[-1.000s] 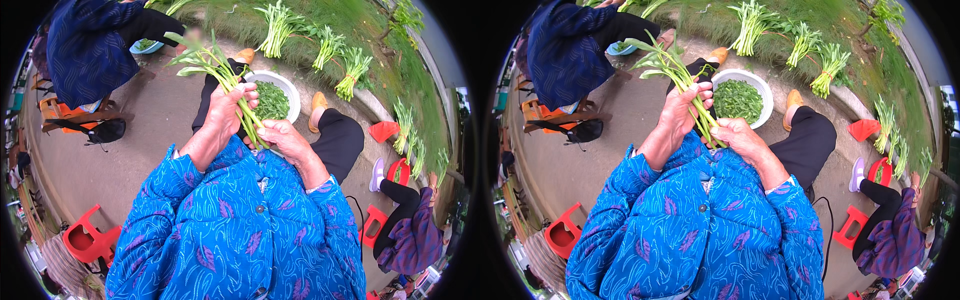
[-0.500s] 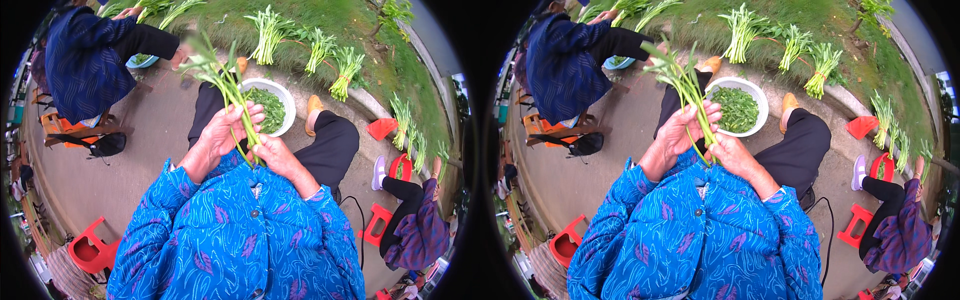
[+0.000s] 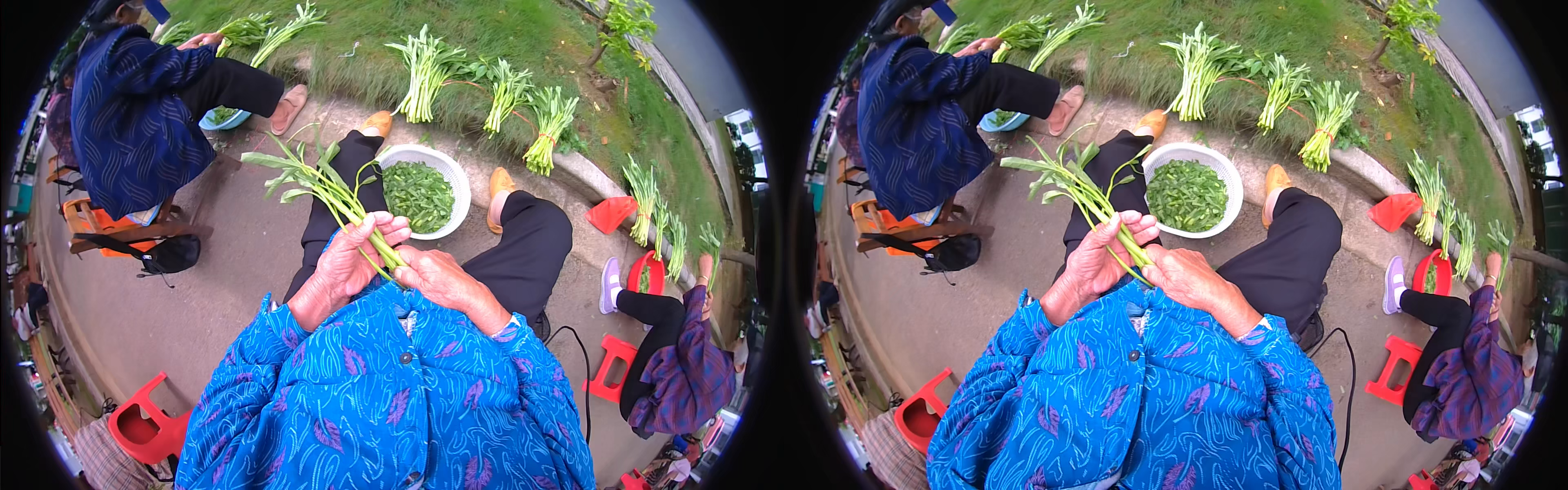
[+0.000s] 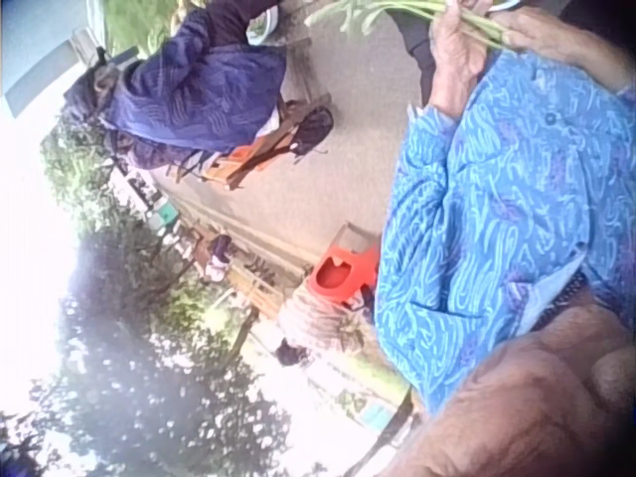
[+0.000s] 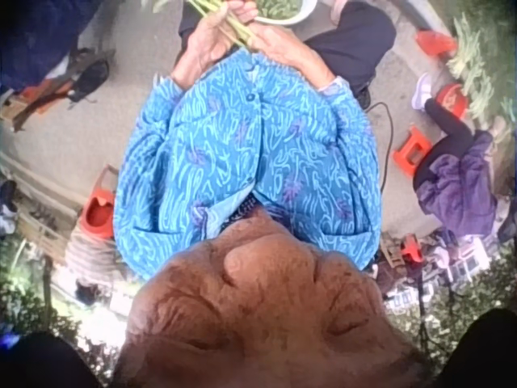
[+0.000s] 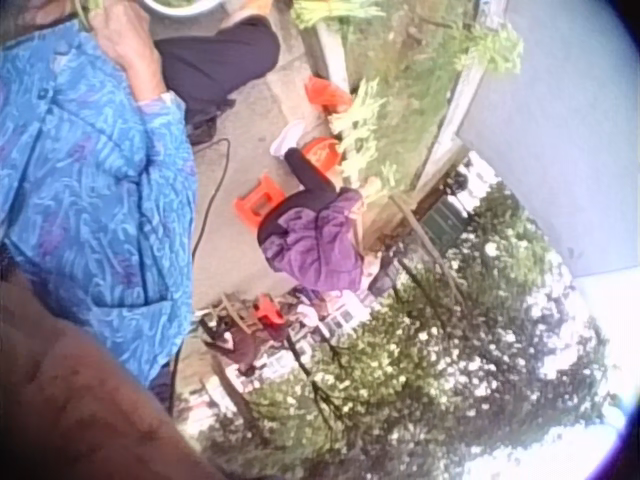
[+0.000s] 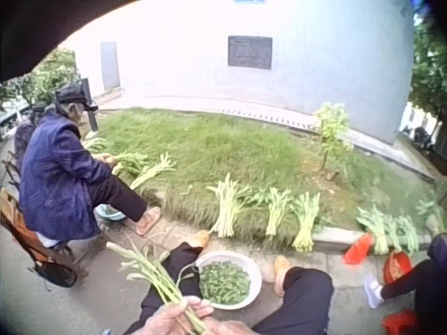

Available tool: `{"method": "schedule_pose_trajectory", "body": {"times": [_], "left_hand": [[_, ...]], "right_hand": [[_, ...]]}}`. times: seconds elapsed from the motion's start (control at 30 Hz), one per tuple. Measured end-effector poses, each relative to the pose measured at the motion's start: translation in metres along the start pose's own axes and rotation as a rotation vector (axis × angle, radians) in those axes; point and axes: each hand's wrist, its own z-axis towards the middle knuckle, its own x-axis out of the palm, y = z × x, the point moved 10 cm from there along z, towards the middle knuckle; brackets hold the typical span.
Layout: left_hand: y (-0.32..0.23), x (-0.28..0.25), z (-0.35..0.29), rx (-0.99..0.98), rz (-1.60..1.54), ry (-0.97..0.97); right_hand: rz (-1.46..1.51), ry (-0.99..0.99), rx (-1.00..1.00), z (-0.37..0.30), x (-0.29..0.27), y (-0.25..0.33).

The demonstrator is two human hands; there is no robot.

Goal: The person picks through bunches of green leafy vegetables, stripping leaves and breaking stalks into a white bowl by hand.

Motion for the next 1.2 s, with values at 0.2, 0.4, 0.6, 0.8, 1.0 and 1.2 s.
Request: {"method": "schedule_pose_trajectory", "body": {"times": [0.2, 0.4, 0.6, 0.8, 1.0, 1.2], "left_hand": [[-0.018, 0.017, 0.018, 0.069, -0.009, 0.034], [-0.025, 0.021, 0.025, 0.085, -0.020, -0.007], [-0.037, 0.012, 0.031, 0.132, 0.003, -0.115], [-0.051, 0.020, 0.032, 0.144, -0.065, -0.070], [-0.066, 0.030, 0.030, 0.244, -0.057, -0.127], [-0.071, 0.027, 0.033, 0.319, -0.046, -0.115]], "right_hand": [[0.489, -0.049, -0.148, 0.011, -0.005, -0.005], [0.960, 0.025, -0.083, 0.012, 0.003, 0.001], [0.881, -0.045, -0.076, 0.016, -0.001, -0.001], [0.793, -0.146, -0.075, 0.020, -0.014, 0.006], [1.058, -0.135, -0.061, 0.020, -0.015, 0.015], [1.176, -0.064, -0.111, 0.026, -0.020, 0.016]]}}
